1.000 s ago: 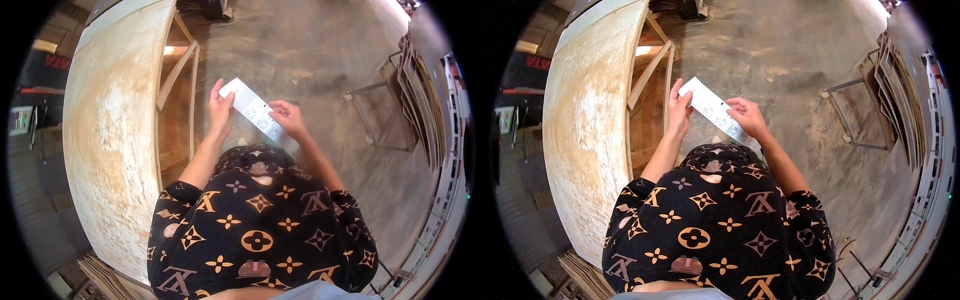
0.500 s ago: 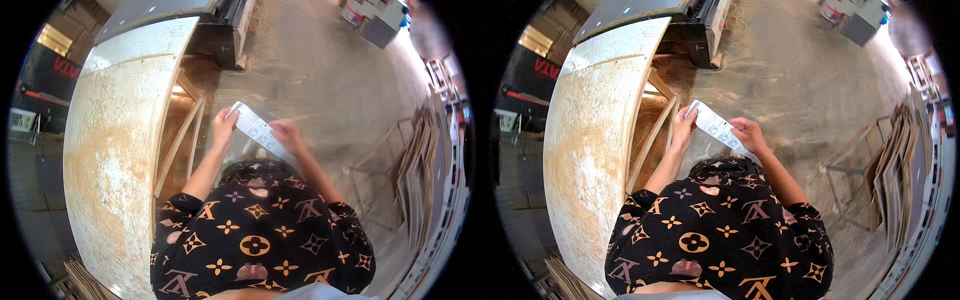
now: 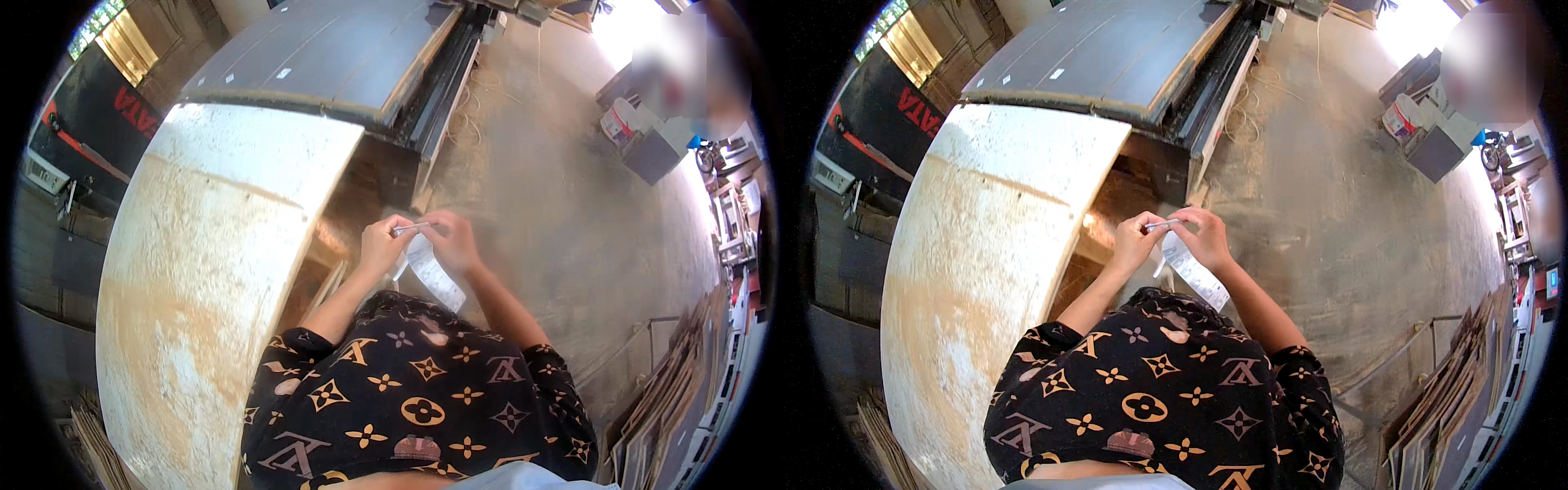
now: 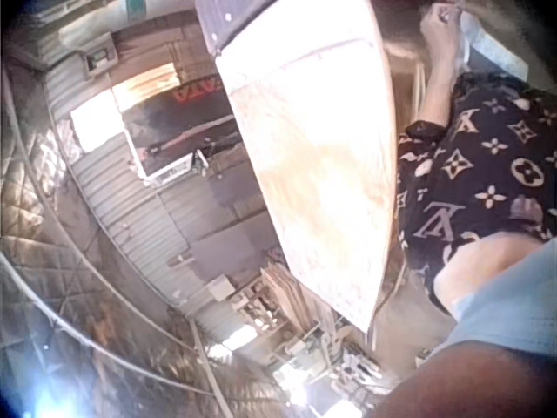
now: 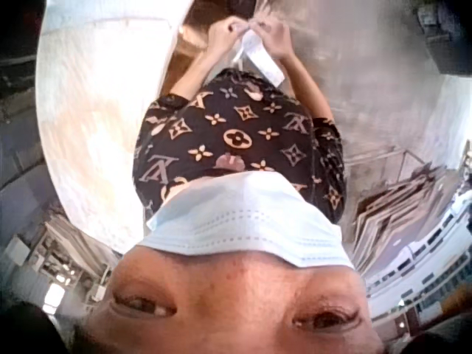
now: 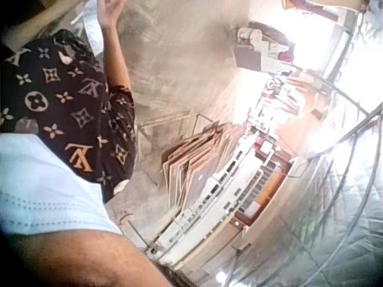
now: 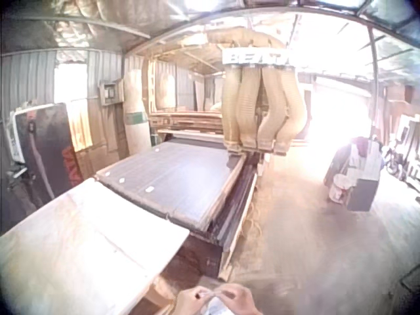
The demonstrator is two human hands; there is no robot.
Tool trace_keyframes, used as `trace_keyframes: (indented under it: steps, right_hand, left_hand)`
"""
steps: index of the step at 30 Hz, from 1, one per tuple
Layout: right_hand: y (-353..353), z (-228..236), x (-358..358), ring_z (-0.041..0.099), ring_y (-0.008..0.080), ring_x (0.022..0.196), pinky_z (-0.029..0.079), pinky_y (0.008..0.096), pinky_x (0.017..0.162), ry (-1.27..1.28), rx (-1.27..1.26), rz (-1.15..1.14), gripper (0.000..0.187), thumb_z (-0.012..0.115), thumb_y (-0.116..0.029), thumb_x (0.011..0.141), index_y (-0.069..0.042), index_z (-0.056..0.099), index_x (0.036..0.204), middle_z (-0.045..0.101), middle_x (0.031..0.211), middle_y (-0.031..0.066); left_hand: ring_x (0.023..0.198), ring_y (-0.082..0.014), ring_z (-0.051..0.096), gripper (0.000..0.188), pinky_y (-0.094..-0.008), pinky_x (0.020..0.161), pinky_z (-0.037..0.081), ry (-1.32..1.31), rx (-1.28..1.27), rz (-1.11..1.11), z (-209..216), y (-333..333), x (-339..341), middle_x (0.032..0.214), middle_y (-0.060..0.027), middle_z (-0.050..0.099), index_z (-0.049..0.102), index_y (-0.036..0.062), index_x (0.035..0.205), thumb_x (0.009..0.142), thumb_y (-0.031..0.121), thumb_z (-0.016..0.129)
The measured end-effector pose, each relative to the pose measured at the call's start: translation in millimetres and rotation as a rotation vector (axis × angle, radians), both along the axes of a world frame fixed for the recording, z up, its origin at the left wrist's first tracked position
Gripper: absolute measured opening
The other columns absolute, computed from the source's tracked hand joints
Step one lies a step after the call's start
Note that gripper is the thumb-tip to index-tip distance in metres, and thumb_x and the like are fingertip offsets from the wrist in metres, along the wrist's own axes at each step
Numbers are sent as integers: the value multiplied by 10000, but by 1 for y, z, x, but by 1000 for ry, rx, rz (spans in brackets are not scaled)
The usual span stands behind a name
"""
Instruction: The person tears off small white labels from a roll and sticks them onto large flat panels on a workbench. They then pick up a panel and place it on a stack of similar panels.
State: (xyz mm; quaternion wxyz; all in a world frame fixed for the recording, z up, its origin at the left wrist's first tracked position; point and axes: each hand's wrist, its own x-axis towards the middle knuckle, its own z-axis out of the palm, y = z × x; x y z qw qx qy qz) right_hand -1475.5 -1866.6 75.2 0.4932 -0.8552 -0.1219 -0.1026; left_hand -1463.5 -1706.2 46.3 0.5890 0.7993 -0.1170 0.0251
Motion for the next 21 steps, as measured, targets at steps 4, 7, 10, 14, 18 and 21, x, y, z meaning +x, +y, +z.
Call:
trace_keyframes:
  steps: [4,7,10,14,18,21]
  right_hand:
    - [1,-3,80,607,234,782,473,303,704,-121,-21,-43,82,625,-76,729,-21,635,788,629,826,105]
    - [4,-11,143,601,229,754,468,299,683,-30,175,22,100,602,-74,752,-7,617,824,622,814,118]
    - [17,-31,228,590,232,713,462,297,655,128,382,-44,122,575,-97,778,-4,602,851,617,795,120]
    - [30,-60,376,568,270,777,459,322,699,214,135,-18,187,563,-178,780,-28,591,888,596,895,118]
    - [53,-82,493,413,294,1100,349,442,890,171,-288,-32,258,587,-236,752,-64,580,944,476,1152,115]
    - [57,-94,541,322,328,1184,258,491,948,87,-629,13,368,597,-316,766,-98,535,1056,389,1245,149]
  left_hand:
    - [536,-169,551,228,-277,520,424,-49,143,-56,5,2,87,622,-100,591,610,8,754,784,234,621]
    - [515,-177,537,277,-287,510,420,44,124,-78,-9,3,135,602,-94,580,610,-1,766,760,274,643]
    - [563,-241,568,345,-336,549,442,150,167,28,-31,1,171,623,-116,586,633,50,882,729,359,648]
    - [584,-151,566,354,-284,556,444,338,14,214,-53,5,197,640,-83,596,620,17,939,724,295,661]
    - [589,-111,547,315,-259,541,443,265,-75,451,-60,14,208,688,-61,601,600,-23,936,750,224,656]
    - [616,-105,549,323,-244,546,441,360,-191,584,-59,16,212,740,-65,607,573,-41,968,748,178,664]
